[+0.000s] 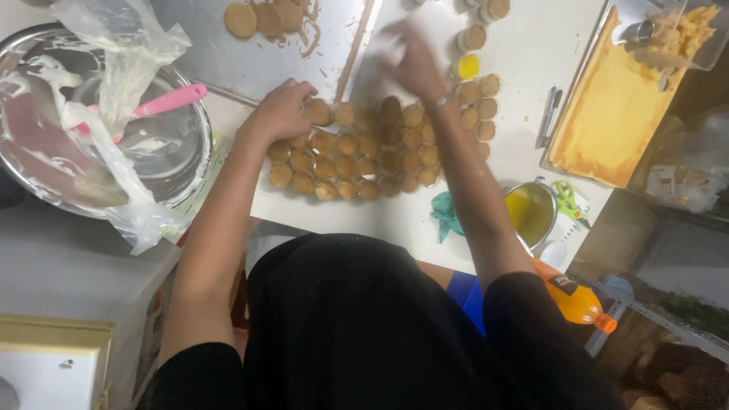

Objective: Preparing small round pastries by placing them into individual plastic cups and occasionally trimming them with a knife.

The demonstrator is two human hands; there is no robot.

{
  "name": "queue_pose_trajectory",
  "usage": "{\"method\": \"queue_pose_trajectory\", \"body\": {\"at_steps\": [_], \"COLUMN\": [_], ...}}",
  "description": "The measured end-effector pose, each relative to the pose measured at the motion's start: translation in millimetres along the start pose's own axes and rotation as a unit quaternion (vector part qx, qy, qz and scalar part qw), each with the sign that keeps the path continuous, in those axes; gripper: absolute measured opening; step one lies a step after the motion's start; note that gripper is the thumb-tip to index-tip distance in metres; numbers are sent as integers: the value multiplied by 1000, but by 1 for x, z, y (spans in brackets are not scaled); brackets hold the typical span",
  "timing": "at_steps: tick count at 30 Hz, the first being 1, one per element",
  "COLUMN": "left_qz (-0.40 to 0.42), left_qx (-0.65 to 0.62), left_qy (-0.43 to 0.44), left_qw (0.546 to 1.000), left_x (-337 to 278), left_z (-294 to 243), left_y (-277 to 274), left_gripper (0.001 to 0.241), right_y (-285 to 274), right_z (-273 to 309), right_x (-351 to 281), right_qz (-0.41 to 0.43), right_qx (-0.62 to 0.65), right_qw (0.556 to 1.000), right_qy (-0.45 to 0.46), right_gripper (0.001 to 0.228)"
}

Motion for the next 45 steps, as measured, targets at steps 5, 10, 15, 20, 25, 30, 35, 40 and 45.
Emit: {"method": "queue_pose_trajectory", "body": {"at_steps": [5,10,15,20,25,30,35,40,45], "left_qz": [-34,-109,-195,-266,-286,-283,-298,-298,-252], "left_qx": [-4,-21,-44,-21,-6,-11,-22,-34,-39], "left_qy": [0,22,-42,-109,-79,-111,-110,-106,-73], "left_qw": [999,994,979,958,955,953,948,948,964], "left_x": [-3,-7,-36,-48,-43,-44,-47,-42,-32], "left_z": [-16,-11,8,35,51,69,54,50,37], "left_y": [-31,-63,-86,-80,-76,-67,-73,-75,-68], "left_gripper": [46,43,41,50,61,52,48,58,75], "right_y": [-56,-30,-25,84,144,83,-58,-103,-83], "right_z": [-100,-148,-11,133,177,87,-148,-104,-104], "right_x": [19,32,63,82,83,89,45,51,41], "right_qz": [-38,119,35,144,158,58,-50,-26,13], "right_qx": [-385,-397,-221,-117,-222,-69,-406,-450,-378], "right_qw": [922,909,968,965,921,985,912,892,926], "right_qy": [-13,-37,-114,-186,-277,-149,-23,-32,6], "right_gripper": [37,16,16,34,40,70,27,43,24]}}
Point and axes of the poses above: each hand's wrist, its own x-axis towards the middle knuckle, its own y-axis out of the palm, z = x × y, the point moved 10 cm from there along x, towards the middle knuckle, and after that the axes turned 10 degrees about -y, right-handed, at the moved point
